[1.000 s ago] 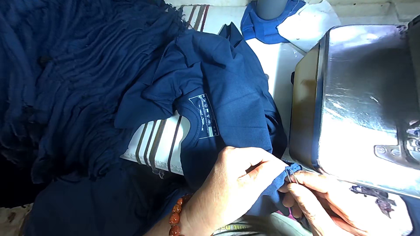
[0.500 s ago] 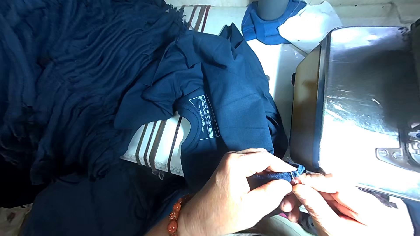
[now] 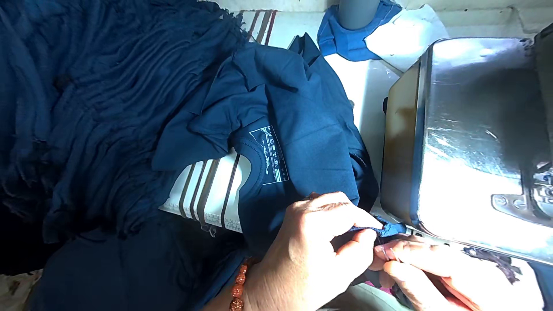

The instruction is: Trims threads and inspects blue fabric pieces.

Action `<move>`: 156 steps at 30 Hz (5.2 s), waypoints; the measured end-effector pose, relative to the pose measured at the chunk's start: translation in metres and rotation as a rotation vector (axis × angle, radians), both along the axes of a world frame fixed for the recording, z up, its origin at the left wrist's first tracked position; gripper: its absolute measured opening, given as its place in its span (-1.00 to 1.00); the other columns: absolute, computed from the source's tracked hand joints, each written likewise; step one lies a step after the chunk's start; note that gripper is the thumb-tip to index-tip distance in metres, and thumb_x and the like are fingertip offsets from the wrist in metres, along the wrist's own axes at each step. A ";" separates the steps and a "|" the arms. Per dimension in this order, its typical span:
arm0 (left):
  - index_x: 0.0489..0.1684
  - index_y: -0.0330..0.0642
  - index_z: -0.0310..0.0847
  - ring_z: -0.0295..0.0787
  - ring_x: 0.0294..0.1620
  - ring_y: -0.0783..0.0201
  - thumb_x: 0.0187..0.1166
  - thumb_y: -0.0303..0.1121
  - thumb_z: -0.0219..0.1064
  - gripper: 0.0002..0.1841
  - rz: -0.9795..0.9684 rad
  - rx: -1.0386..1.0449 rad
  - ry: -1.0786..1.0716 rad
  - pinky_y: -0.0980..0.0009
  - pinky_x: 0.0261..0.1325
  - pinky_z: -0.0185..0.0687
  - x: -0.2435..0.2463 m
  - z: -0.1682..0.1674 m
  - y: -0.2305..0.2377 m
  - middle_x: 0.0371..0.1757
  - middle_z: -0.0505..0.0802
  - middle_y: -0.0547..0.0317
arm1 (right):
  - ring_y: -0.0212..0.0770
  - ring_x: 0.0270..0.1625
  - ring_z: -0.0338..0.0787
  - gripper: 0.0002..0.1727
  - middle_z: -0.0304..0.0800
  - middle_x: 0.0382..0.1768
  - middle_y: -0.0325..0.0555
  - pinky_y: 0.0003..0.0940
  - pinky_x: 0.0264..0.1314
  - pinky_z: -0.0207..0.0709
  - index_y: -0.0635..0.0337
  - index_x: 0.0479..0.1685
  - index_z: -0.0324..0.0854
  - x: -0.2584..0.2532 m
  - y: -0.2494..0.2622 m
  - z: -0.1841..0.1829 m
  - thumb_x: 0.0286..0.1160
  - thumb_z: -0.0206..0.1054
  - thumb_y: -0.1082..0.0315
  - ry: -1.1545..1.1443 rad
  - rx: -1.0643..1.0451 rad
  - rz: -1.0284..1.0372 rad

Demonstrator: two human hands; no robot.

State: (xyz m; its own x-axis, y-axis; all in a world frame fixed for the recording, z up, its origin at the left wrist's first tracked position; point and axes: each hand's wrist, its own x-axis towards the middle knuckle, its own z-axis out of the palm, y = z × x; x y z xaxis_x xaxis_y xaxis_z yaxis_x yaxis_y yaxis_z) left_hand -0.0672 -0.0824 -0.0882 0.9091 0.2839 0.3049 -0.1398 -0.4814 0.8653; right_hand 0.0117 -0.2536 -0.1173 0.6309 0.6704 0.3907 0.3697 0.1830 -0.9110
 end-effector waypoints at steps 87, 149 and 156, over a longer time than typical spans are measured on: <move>-0.29 -0.14 0.90 0.76 -0.08 0.34 0.57 -0.42 0.32 -0.82 -0.231 0.447 -0.165 0.17 0.55 0.29 0.018 0.000 0.008 -0.34 0.86 0.27 | -0.65 -0.49 0.67 -0.89 0.71 -0.44 -0.55 -0.78 -0.51 0.57 -0.18 -0.09 0.64 0.002 -0.013 0.037 0.78 0.21 0.26 0.424 0.105 -0.127; -0.22 -0.01 0.76 0.73 0.04 0.46 0.73 -0.22 0.28 -0.82 0.183 0.536 -0.168 0.32 0.57 0.27 -0.044 -0.055 0.020 -0.22 0.85 0.34 | -0.76 -0.50 0.54 -0.89 0.64 -0.50 -0.58 -0.86 -0.47 0.40 -0.11 -0.17 0.69 0.009 0.001 0.028 0.70 0.27 0.31 0.519 0.178 0.082; -0.30 -0.11 0.77 0.78 -0.08 0.43 0.70 -0.32 0.25 -0.80 0.128 0.647 -0.162 0.20 0.64 0.23 -0.048 -0.038 0.049 -0.29 0.86 0.26 | -0.77 -0.51 0.46 -0.85 0.57 -0.53 -0.65 -0.81 -0.49 0.32 -0.20 -0.25 0.67 0.014 -0.017 0.029 0.70 0.28 0.30 0.377 -0.006 -0.002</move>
